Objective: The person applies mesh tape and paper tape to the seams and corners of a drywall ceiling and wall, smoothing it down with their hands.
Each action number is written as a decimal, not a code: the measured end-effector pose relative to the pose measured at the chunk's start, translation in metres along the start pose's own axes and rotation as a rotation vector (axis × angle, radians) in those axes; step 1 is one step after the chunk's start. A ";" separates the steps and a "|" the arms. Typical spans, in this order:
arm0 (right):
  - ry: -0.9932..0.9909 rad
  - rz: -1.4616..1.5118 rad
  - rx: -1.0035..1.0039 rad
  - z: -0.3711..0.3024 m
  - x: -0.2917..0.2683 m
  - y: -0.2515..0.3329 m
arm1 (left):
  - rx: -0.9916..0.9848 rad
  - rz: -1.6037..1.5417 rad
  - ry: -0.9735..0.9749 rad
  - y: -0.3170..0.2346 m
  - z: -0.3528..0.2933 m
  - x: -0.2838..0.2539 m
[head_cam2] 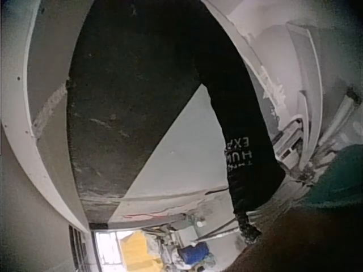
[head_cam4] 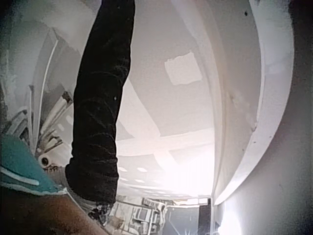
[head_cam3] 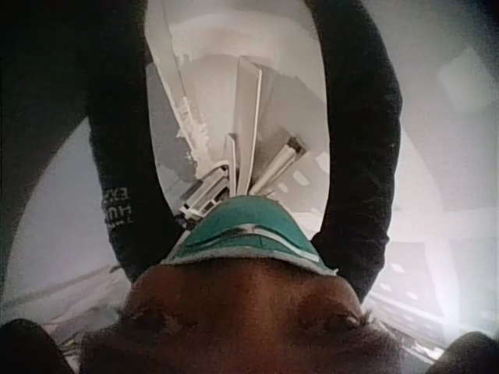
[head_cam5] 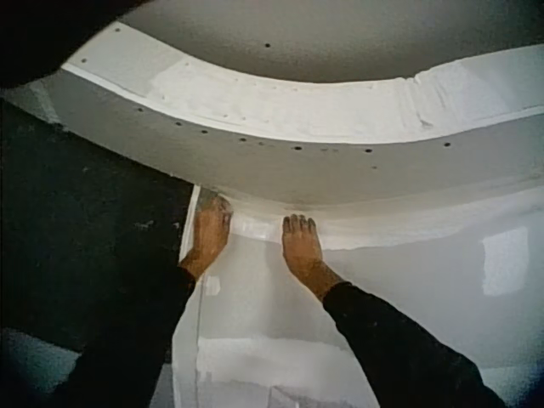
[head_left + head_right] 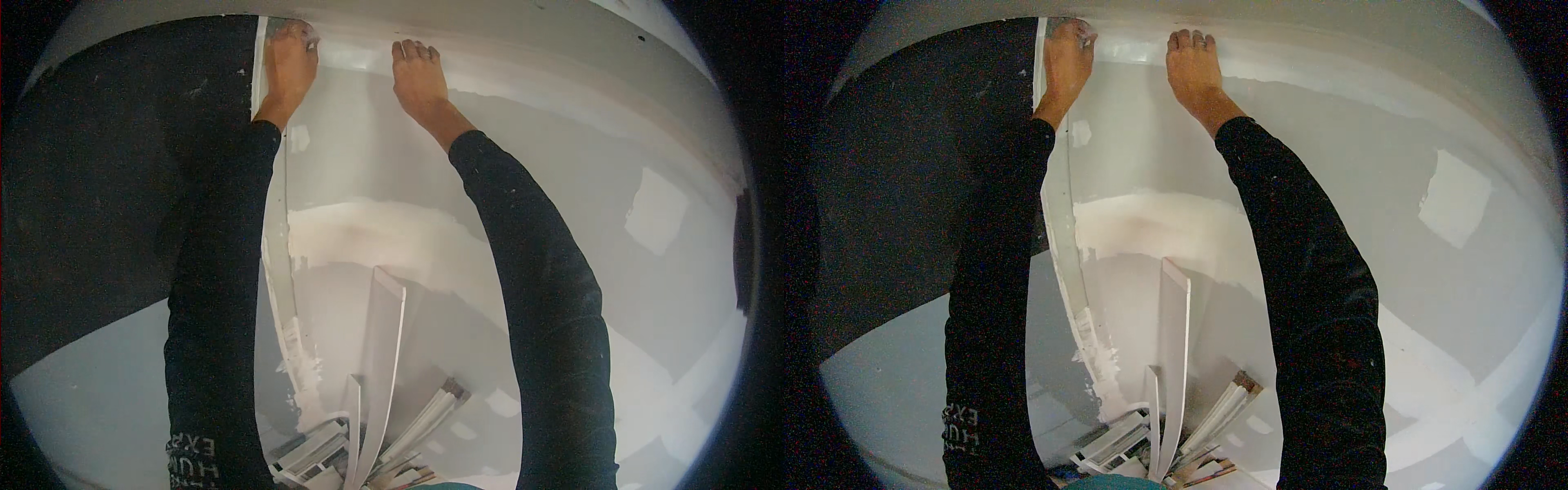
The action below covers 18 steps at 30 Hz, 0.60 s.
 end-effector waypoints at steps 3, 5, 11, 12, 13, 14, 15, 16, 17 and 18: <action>-0.195 0.178 -0.166 -0.004 -0.003 0.007 | -0.069 -0.010 -0.019 -0.001 0.005 0.001; -0.207 0.225 -0.175 0.001 0.001 0.010 | -0.109 -0.018 -0.010 0.000 0.007 0.001; -0.172 0.379 -0.093 0.010 -0.001 0.018 | -0.045 0.029 -0.039 0.005 0.014 -0.002; -0.146 0.373 -0.074 0.012 -0.001 0.020 | -0.021 0.058 -0.046 0.004 0.015 -0.003; -0.147 0.373 -0.075 0.012 -0.003 0.022 | 0.004 0.086 -0.053 0.003 0.016 -0.005; -0.143 0.321 -0.073 0.013 -0.005 0.025 | 0.003 0.088 -0.054 0.004 0.015 -0.006; -0.138 0.268 -0.072 0.014 -0.007 0.027 | 0.011 0.104 -0.056 0.004 0.014 -0.007; -0.140 0.270 -0.074 0.017 -0.010 0.028 | 0.019 0.120 -0.057 0.005 0.014 -0.008; -0.084 0.324 -0.097 0.020 -0.011 0.030 | 0.018 0.122 -0.057 0.006 0.013 -0.009; -0.028 0.378 -0.121 0.022 -0.012 0.033 | 0.013 0.121 -0.045 0.007 0.012 -0.008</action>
Point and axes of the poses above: each hand's wrist, its own z-axis towards the middle knuckle, its own x-axis out of the palm, y = z × x, the point moved 6 cm from there along z, towards the middle knuckle, and after that the axes turned 5 degrees about x, right-handed, at the moved point
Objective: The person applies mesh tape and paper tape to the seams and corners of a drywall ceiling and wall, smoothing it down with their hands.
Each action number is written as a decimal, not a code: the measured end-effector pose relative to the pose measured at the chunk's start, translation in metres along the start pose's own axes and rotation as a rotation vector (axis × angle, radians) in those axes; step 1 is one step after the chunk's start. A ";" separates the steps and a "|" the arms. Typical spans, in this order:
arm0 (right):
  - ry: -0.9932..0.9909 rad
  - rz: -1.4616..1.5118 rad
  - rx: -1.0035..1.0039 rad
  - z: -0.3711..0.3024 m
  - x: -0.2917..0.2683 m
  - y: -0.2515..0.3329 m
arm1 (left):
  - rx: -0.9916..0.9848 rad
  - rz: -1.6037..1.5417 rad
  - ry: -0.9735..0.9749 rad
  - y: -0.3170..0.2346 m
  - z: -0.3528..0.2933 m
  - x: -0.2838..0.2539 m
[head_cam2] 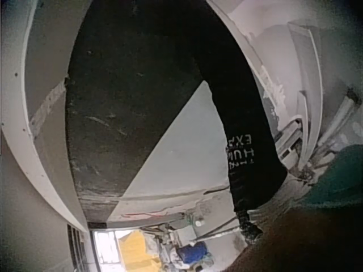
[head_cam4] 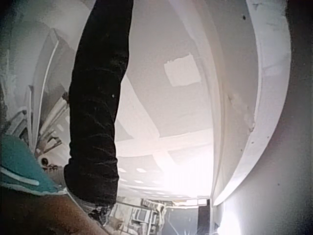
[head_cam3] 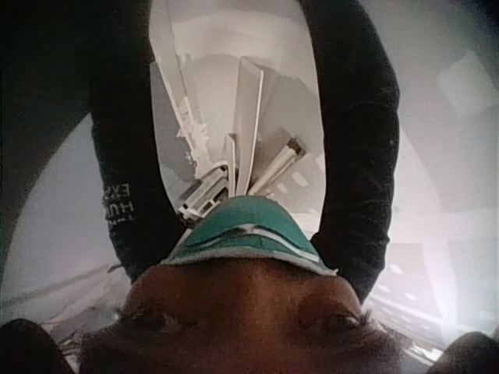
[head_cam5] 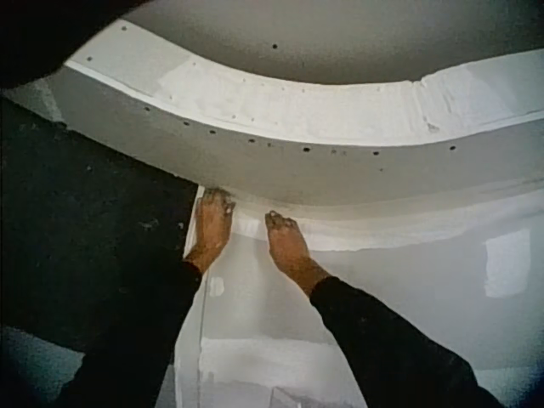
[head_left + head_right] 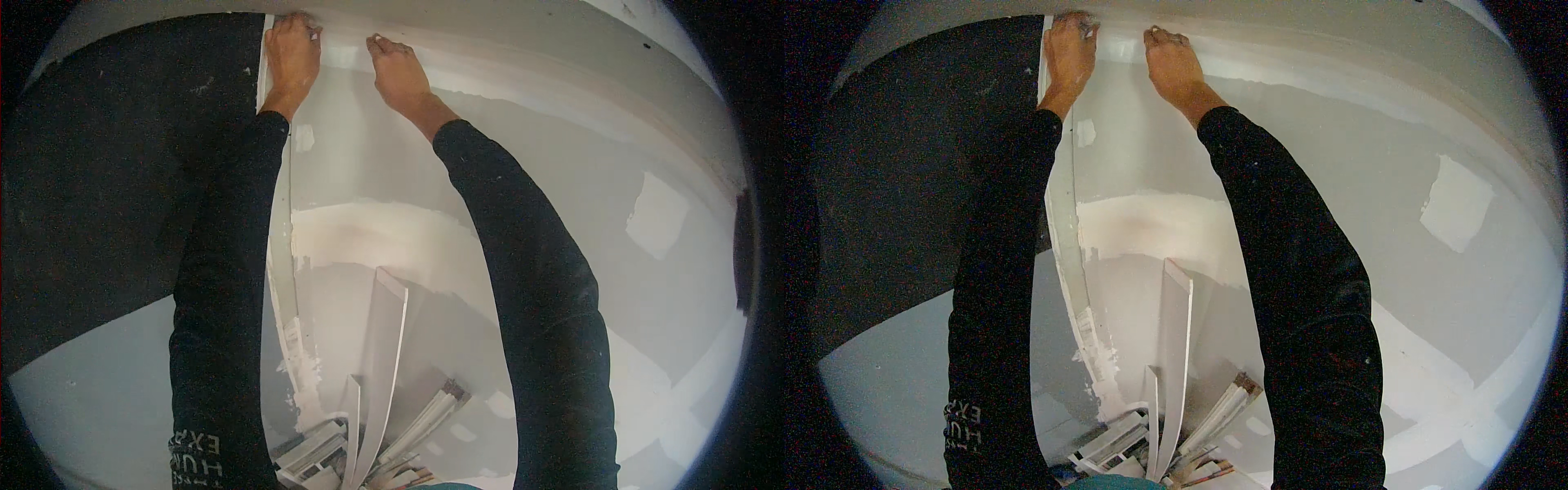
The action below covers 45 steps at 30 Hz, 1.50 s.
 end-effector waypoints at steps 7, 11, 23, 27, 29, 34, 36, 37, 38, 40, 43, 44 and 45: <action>-0.063 -0.073 -0.005 -0.013 0.006 -0.006 | 0.021 0.038 0.146 -0.036 -0.013 -0.010; -0.009 0.026 0.006 -0.018 0.006 -0.009 | -0.021 -0.076 0.191 -0.038 -0.026 -0.009; -0.176 -0.273 0.193 -0.054 -0.035 -0.073 | -0.113 -0.194 0.159 -0.028 -0.025 -0.010; -0.254 -0.165 0.091 -0.068 -0.063 -0.090 | -0.255 -0.360 0.108 -0.033 -0.035 -0.036; -0.345 -0.231 0.000 -0.076 -0.089 -0.070 | -0.270 -0.366 0.084 -0.032 -0.041 -0.064; -0.100 0.041 0.038 -0.110 -0.102 -0.059 | -0.382 -0.513 0.113 -0.068 -0.060 -0.123; 0.385 0.512 0.075 -0.138 -0.095 -0.031 | -0.428 -0.520 0.163 -0.075 -0.065 -0.167; 0.575 0.792 0.063 -0.160 -0.106 -0.016 | -0.475 -0.605 0.166 -0.082 -0.064 -0.189; 0.644 0.906 0.073 -0.180 -0.119 0.006 | -0.526 -0.674 0.173 -0.085 -0.065 -0.213; 0.753 1.137 0.142 -0.228 -0.153 0.032 | -0.567 -0.625 0.300 -0.099 -0.064 -0.251; 0.785 1.432 0.154 -0.311 -0.167 0.077 | -0.725 -0.581 0.523 -0.112 -0.100 -0.282; 0.810 1.458 0.157 -0.336 -0.174 0.094 | -0.749 -0.616 0.624 -0.125 -0.116 -0.293; 1.030 1.429 0.212 -0.367 -0.176 0.115 | -0.771 -0.654 0.729 -0.138 -0.128 -0.303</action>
Point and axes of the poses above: each hand's wrist, its own z-axis towards the middle knuckle, its own x-axis out of the palm, y = z × x, the point moved 6 cm from there along z, towards the middle knuckle, and after that the axes turned 5 degrees about x, right-handed, at the moved point
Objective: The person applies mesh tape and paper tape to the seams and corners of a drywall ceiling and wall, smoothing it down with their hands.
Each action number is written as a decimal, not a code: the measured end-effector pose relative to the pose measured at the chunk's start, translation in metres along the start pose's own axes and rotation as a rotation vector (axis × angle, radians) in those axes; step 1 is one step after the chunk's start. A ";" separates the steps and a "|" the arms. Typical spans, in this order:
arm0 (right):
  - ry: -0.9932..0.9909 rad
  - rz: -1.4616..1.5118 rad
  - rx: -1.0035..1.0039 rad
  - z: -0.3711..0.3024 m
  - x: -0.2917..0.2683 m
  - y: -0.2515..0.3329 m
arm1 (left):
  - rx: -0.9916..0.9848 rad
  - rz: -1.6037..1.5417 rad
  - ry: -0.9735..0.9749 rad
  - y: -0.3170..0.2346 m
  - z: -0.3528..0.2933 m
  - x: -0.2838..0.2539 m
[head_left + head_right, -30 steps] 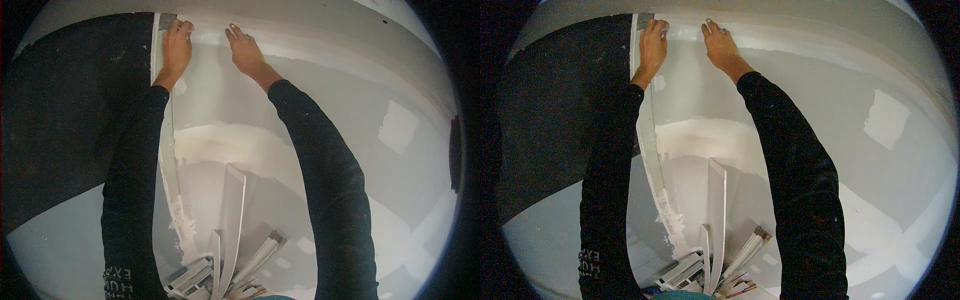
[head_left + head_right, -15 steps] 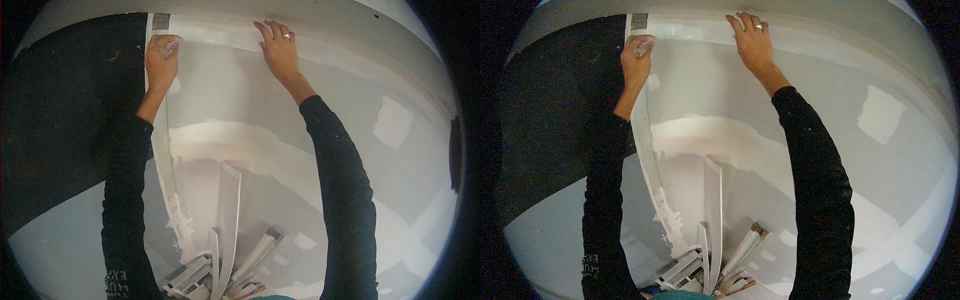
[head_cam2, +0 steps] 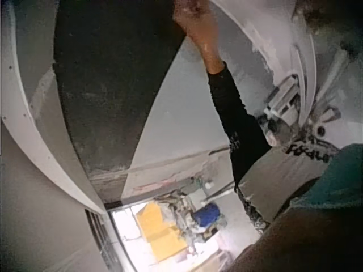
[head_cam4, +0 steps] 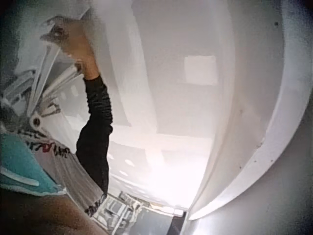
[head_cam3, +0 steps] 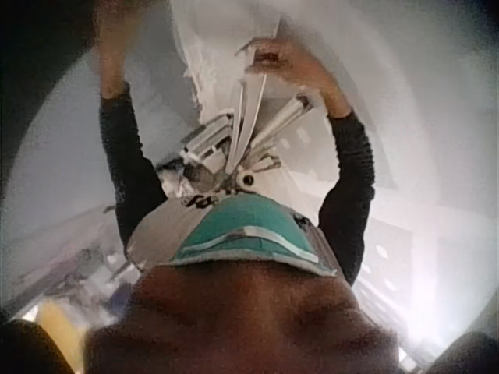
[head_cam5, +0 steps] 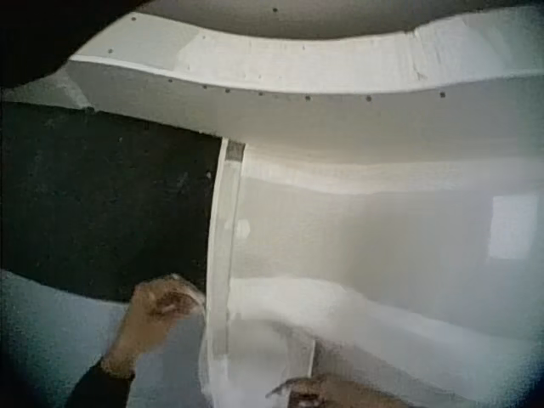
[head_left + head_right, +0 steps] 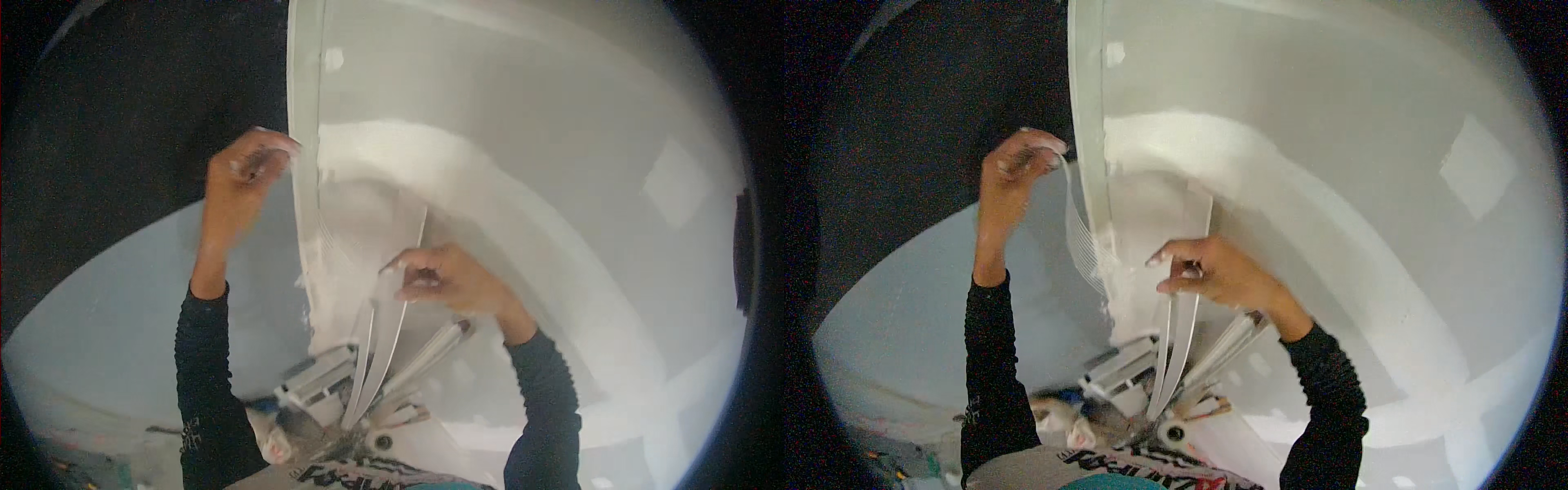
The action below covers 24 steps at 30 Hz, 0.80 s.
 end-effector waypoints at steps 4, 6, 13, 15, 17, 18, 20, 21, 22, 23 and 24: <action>-0.338 0.231 0.060 -0.045 0.080 -0.037 | 0.085 0.135 0.181 -0.049 -0.064 0.042; -0.422 0.338 -0.019 -0.060 0.121 -0.051 | 0.056 0.152 0.240 -0.065 -0.091 0.063; -0.485 0.621 -0.047 -0.120 0.201 -0.104 | -0.127 0.065 0.285 -0.110 -0.147 0.093; -0.506 0.726 -0.038 -0.143 0.199 -0.085 | -0.152 0.108 0.332 -0.126 -0.156 0.098; -0.534 0.834 -0.028 -0.163 0.205 -0.073 | -0.071 0.050 0.361 -0.147 -0.165 0.111; -0.491 0.722 -0.029 -0.169 0.213 -0.066 | -0.068 0.047 0.375 -0.157 -0.168 0.116; -0.463 0.615 -0.026 -0.181 0.225 -0.054 | -0.159 -0.007 0.439 -0.170 -0.174 0.129; -0.508 0.636 0.019 -0.187 0.227 -0.051 | -0.152 -0.010 0.452 -0.175 -0.177 0.135; -0.554 0.657 0.065 -0.194 0.228 -0.052 | -0.120 -0.024 0.463 -0.181 -0.179 0.142; -0.570 0.660 0.065 -0.201 0.229 -0.058 | -0.086 -0.039 0.473 -0.188 -0.181 0.147; -0.545 0.632 0.027 -0.205 0.232 -0.067 | -0.078 -0.042 0.485 -0.190 -0.183 0.150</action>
Point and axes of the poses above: each hand's wrist, its own z-axis towards the middle knuckle, its own x-axis out of the palm, y = z × x, the point moved 6 cm from there along z, towards the middle knuckle, and after that the axes turned 5 degrees about x, right-handed, at the moved point
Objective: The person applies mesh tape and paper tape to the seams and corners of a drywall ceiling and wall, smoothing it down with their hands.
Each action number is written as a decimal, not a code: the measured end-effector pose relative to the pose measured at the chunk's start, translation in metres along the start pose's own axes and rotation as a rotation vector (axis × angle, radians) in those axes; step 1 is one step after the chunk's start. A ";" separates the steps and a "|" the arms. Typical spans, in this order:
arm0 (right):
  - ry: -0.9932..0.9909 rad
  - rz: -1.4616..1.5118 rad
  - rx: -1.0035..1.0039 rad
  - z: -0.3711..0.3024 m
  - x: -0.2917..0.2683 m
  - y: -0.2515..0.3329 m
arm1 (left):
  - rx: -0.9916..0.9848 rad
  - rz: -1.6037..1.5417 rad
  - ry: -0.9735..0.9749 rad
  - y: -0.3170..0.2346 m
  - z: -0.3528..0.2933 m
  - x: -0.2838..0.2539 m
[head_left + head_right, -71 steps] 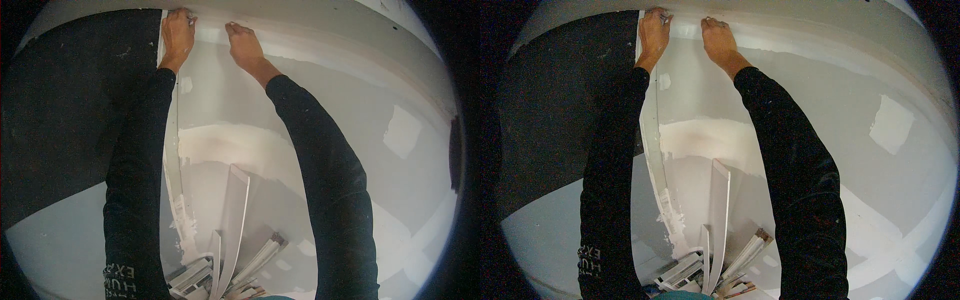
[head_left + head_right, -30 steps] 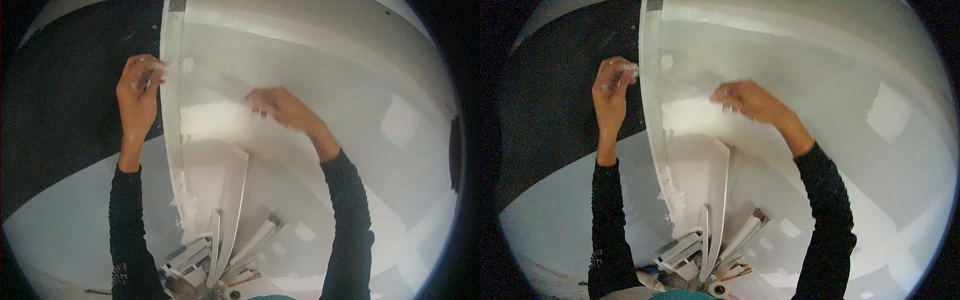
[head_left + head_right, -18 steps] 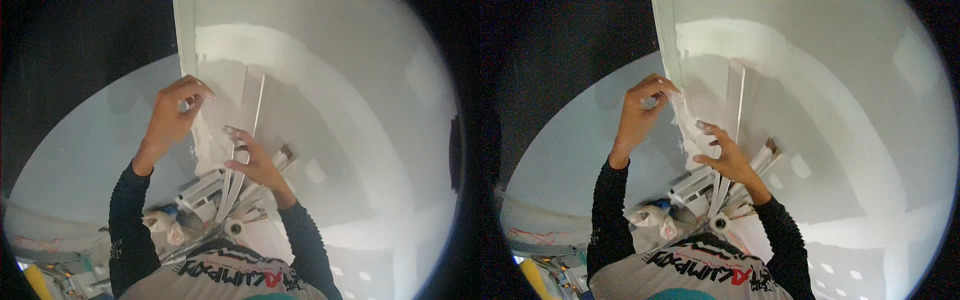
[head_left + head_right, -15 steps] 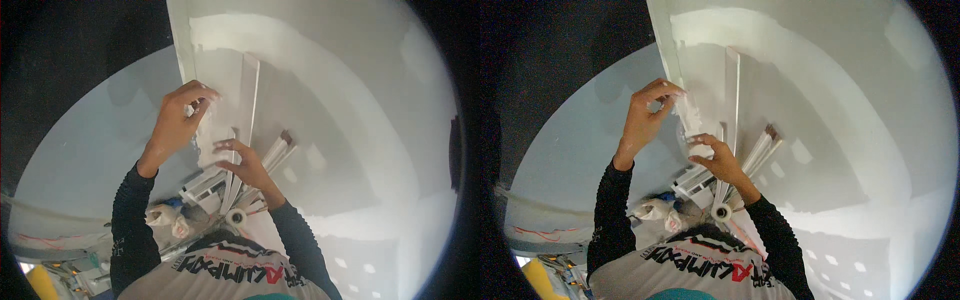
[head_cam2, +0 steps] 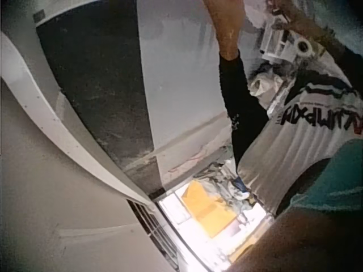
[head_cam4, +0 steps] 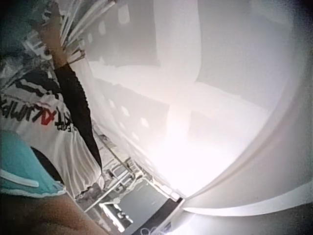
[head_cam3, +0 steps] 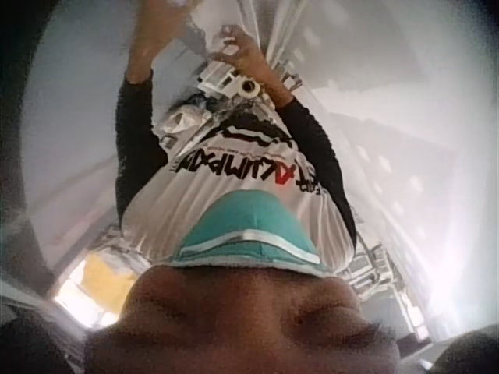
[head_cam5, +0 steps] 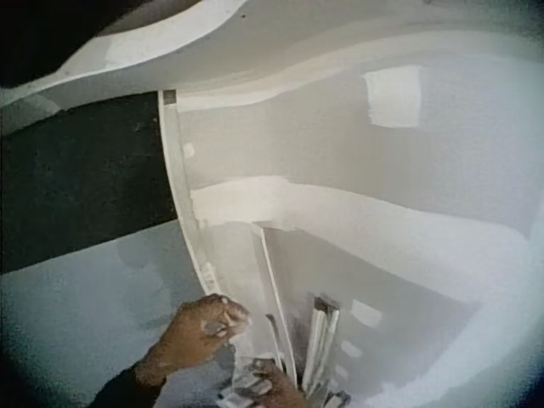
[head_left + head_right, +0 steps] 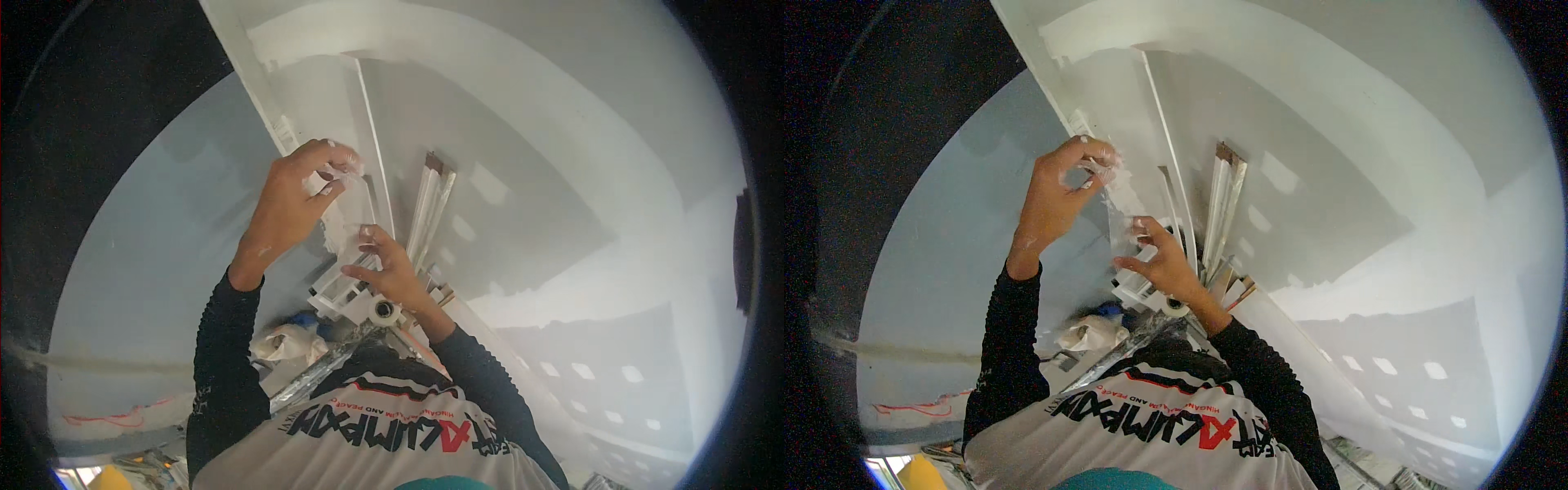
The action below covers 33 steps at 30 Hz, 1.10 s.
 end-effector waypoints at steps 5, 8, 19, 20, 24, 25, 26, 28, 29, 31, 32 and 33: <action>-0.030 0.409 -0.005 -0.026 -0.069 0.020 | 0.317 0.005 -0.014 -0.020 0.000 0.000; -0.127 0.356 0.101 -0.044 -0.130 0.053 | 0.295 -0.191 -0.085 -0.032 0.004 0.003; -0.177 -0.138 0.017 -0.129 -0.201 0.163 | 0.169 -0.695 0.720 -0.001 0.003 0.089; -0.104 -0.279 0.106 -0.136 -0.198 0.158 | 0.058 -0.893 0.724 0.012 0.004 0.109; -0.103 -0.378 0.231 -0.157 -0.197 0.139 | 0.319 -0.736 0.979 -0.017 -0.012 0.225; -0.102 -0.408 0.243 -0.165 -0.203 0.131 | 0.321 -0.766 1.058 -0.023 -0.027 0.258; -0.138 -0.411 0.264 -0.177 -0.210 0.124 | 0.337 -0.791 1.088 -0.035 -0.036 0.278; -0.253 -0.380 0.270 -0.204 -0.229 0.116 | -0.151 -0.993 1.299 -0.043 -0.062 0.317; -0.279 -0.412 0.343 -0.219 -0.235 0.115 | -0.140 -0.946 1.310 -0.056 -0.066 0.322; -0.415 -0.500 0.294 -0.253 -0.244 0.103 | -0.131 -0.989 1.415 -0.076 -0.076 0.335; -0.493 -0.603 0.232 -0.274 -0.245 0.098 | -0.140 -1.023 1.466 -0.086 -0.081 0.342; -0.620 -0.663 0.204 -0.296 -0.248 0.089 | -0.118 -1.053 1.427 -0.087 -0.089 0.353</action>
Point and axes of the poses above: each hand's wrist, its own z-axis towards the middle knuckle, its own x-axis out of the palm, y = z × x, the point moved 6 cm from there along z, towards the middle knuckle, and after that the axes turned 5 degrees about x, right-handed, at the moved point
